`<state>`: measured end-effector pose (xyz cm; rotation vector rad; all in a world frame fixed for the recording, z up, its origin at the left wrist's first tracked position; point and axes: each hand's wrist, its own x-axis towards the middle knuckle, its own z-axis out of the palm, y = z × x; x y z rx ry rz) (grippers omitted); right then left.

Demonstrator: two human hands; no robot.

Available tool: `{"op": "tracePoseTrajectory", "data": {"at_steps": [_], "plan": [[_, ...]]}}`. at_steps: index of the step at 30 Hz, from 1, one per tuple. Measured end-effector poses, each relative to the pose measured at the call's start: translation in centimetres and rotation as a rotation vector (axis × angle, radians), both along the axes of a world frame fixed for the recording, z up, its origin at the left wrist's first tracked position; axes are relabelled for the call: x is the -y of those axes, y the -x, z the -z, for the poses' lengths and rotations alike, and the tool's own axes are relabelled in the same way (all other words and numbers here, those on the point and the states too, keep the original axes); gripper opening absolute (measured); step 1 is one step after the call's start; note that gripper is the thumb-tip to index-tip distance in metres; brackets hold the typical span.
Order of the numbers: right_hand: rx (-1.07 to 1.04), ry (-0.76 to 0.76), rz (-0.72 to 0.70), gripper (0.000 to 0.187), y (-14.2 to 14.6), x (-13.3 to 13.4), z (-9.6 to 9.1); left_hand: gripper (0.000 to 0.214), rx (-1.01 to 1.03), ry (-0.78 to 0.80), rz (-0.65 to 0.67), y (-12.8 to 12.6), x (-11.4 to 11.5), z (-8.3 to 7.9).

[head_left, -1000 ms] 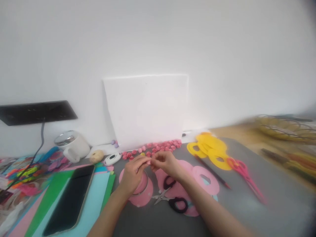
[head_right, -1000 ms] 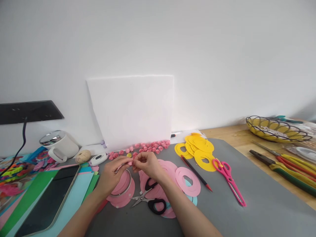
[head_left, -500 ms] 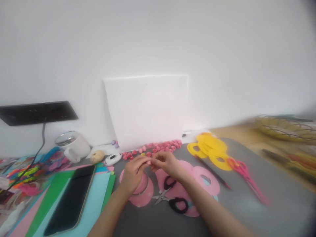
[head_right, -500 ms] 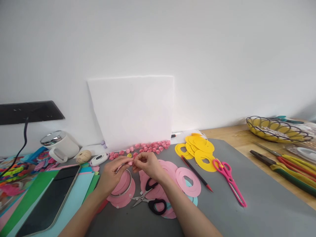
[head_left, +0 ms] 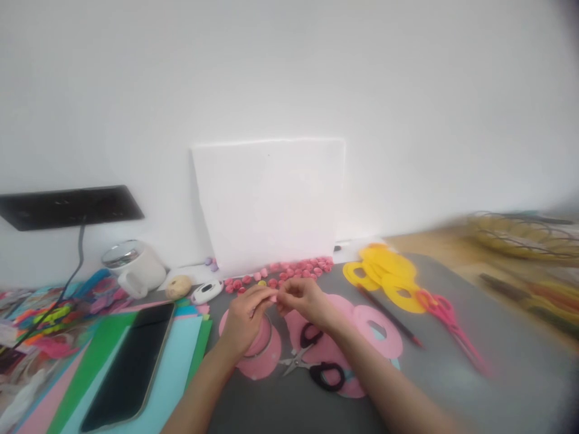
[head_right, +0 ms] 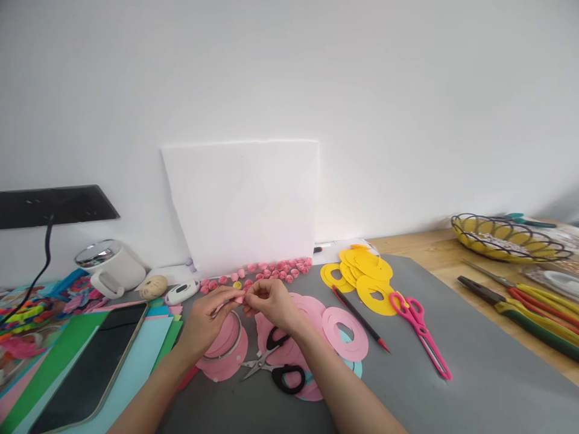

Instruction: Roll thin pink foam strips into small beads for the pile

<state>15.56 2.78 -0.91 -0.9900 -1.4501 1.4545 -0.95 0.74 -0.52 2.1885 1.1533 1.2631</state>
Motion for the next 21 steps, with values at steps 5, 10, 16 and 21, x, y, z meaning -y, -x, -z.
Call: {"op": "tracePoseTrajectory", "data": {"at_steps": [5,10,16,21], "plan": [[-0.011,-0.004,-0.002,0.024,0.06,-0.01,0.02,0.02,0.007,-0.005,0.001,0.03,-0.04,0.09],[-0.041,0.004,-0.004,0.027,0.09,0.01,0.04,0.021,0.014,0.007,0.002,0.04,-0.01,-0.05],[-0.049,0.017,-0.032,0.031,-0.08,-0.18,0.2,0.02,0.026,0.012,0.012,0.05,-0.03,-0.11],[-0.025,0.016,-0.024,0.028,-0.06,-0.15,0.11,0.019,0.014,0.005,0.005,0.04,-0.03,0.0]]}}
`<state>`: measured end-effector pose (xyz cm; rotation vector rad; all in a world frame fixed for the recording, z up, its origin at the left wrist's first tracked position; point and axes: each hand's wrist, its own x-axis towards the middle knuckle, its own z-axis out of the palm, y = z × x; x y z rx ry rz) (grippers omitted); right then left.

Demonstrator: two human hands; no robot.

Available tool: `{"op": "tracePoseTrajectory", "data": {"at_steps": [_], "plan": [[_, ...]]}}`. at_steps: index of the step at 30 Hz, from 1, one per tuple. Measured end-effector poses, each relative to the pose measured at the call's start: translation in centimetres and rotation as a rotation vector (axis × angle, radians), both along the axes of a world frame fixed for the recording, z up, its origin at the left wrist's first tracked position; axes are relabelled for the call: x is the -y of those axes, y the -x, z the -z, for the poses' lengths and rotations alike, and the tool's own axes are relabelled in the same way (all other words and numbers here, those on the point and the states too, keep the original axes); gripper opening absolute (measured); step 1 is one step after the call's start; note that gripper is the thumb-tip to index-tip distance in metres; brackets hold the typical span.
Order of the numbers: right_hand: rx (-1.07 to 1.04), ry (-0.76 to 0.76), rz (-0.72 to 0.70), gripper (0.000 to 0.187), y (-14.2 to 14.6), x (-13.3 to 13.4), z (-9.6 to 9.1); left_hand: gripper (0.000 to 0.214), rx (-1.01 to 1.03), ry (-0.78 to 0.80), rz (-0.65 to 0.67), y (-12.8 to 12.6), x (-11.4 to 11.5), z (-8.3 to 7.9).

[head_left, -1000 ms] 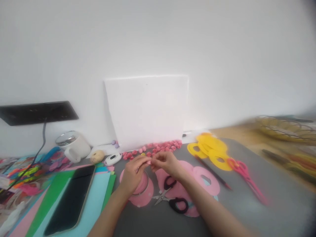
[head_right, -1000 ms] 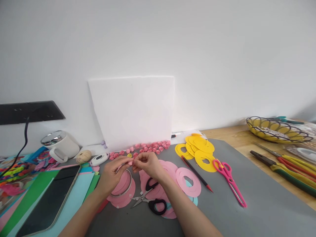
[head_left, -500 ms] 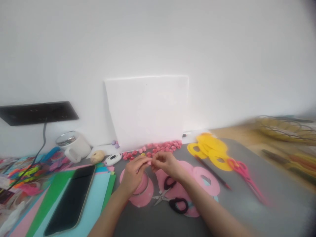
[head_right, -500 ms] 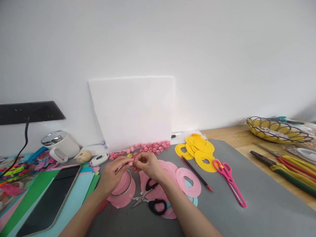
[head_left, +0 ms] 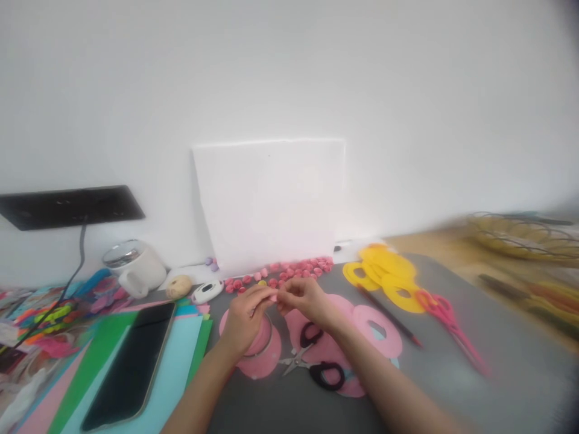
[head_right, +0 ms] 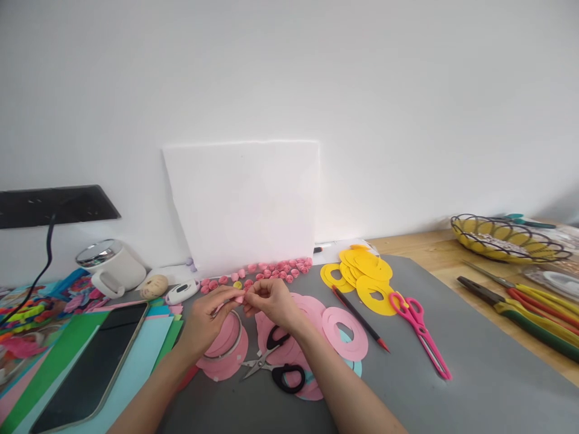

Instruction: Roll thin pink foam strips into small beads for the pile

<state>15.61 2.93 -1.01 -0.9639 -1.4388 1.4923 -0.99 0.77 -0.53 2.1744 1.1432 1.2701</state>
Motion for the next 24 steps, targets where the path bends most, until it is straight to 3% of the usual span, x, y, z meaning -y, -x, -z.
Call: {"op": "tracePoseTrajectory", "data": {"at_steps": [12,24], "plan": [[0.028,-0.031,0.021,0.021,0.22,0.08,-0.16,0.02,0.013,0.014,0.006,-0.05,0.0,0.01],[-0.142,-0.103,0.03,0.023,0.14,-0.01,-0.15,0.018,0.326,0.33,-0.091,0.39,0.0,-0.57]]}}
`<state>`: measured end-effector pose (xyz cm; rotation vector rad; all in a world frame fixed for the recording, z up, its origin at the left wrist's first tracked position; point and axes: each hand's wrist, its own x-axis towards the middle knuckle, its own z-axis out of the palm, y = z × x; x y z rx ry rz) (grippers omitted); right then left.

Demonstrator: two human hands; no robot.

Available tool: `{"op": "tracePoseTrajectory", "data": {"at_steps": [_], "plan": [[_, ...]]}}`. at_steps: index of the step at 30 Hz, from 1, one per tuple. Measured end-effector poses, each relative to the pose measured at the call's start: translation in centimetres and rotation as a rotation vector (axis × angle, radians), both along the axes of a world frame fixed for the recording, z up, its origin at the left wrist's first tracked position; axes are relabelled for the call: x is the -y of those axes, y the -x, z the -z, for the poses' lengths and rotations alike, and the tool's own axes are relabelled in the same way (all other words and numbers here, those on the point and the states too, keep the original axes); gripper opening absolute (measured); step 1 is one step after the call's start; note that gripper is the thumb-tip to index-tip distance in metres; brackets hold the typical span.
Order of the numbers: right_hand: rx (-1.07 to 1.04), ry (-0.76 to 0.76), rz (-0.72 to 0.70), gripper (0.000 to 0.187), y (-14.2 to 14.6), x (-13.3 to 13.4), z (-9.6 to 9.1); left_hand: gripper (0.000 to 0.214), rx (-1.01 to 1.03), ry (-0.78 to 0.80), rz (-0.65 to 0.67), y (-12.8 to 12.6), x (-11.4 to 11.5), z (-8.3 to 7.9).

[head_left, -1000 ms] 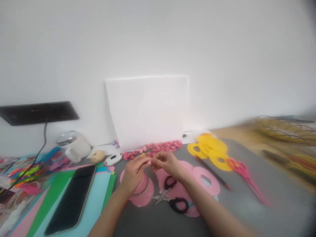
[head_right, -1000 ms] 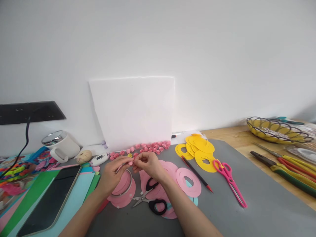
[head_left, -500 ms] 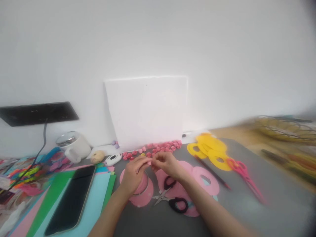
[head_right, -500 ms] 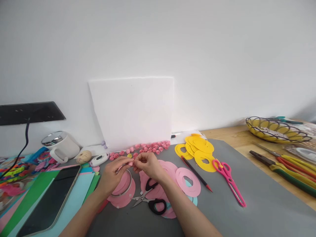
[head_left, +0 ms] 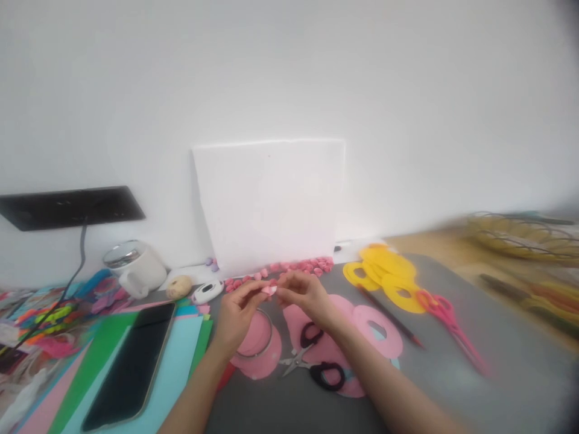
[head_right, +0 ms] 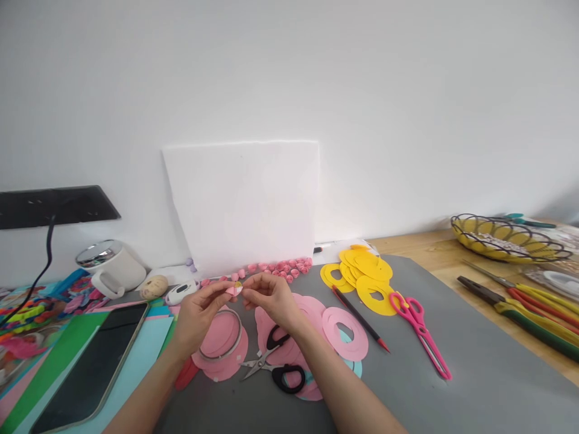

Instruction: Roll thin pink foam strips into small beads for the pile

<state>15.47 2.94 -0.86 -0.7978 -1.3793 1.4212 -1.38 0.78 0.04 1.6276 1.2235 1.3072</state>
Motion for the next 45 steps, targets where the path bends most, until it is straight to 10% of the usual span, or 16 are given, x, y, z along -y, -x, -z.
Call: {"op": "tracePoseTrajectory", "data": {"at_steps": [45], "plan": [[0.251,-0.072,0.076,0.017,0.3,0.5,0.4,0.016,-0.208,-0.126,0.034,-0.7,0.2,0.5]]}}
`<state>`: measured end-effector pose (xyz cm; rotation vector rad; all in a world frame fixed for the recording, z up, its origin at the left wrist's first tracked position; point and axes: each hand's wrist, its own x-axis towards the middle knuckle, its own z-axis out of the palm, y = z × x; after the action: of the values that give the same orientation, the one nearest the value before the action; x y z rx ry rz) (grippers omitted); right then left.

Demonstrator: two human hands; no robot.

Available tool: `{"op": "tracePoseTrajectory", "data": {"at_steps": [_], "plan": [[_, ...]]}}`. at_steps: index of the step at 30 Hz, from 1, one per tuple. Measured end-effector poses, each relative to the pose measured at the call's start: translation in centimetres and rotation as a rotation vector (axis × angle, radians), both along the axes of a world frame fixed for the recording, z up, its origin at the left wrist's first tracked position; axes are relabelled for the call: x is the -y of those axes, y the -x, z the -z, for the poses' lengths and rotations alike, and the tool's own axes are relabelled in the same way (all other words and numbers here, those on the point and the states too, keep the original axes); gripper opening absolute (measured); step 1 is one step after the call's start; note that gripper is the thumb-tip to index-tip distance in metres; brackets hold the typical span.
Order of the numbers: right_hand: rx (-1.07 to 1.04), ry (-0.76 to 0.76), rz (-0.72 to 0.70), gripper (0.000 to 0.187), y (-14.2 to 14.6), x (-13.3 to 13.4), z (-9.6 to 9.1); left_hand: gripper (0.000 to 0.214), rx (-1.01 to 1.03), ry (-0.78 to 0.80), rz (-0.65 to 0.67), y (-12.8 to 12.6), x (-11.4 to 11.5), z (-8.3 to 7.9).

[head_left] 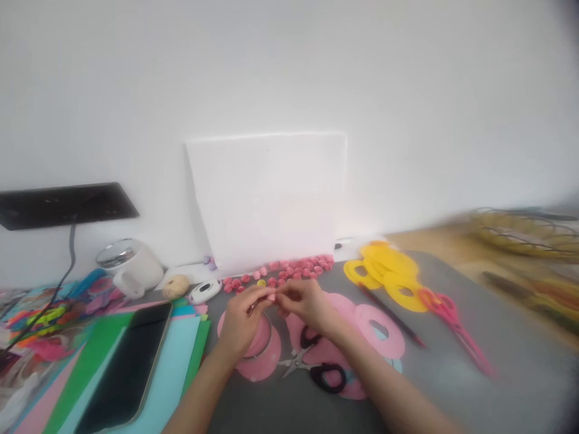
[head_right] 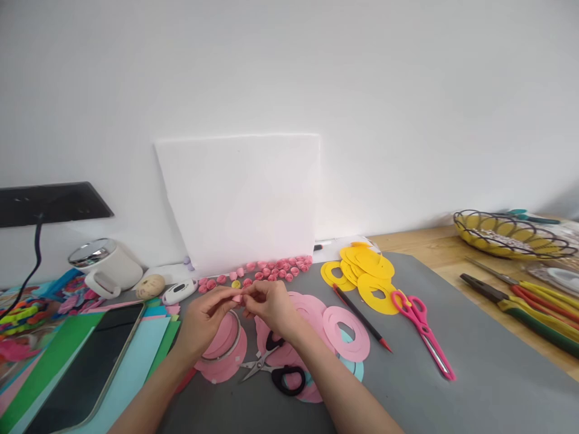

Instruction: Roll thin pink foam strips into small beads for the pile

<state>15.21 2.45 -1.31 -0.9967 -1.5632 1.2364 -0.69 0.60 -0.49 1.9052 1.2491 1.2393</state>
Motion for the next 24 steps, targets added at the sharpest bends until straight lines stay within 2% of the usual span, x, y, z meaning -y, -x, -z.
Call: {"op": "tracePoseTrajectory", "data": {"at_steps": [10,15,20,22,24], "plan": [[-0.042,0.072,-0.067,0.022,-0.4,0.0,-0.7,0.015,-0.019,-0.024,0.034,0.3,-0.1,-0.1],[-0.068,0.086,-0.124,0.029,-0.6,-0.4,-0.4,0.014,0.013,0.0,0.045,0.2,0.0,-0.5],[-0.226,0.106,-0.025,0.03,-1.1,-1.1,-0.1,0.014,0.188,0.133,-0.01,0.5,-0.1,-0.5],[-0.251,0.07,-0.09,0.026,-1.5,-1.1,-0.4,0.017,0.305,0.206,-0.029,0.8,-0.2,-0.5],[-0.21,0.045,-0.262,0.023,-1.7,-0.8,-0.8,0.02,0.416,0.262,-0.033,1.0,-0.4,-0.4]]}}
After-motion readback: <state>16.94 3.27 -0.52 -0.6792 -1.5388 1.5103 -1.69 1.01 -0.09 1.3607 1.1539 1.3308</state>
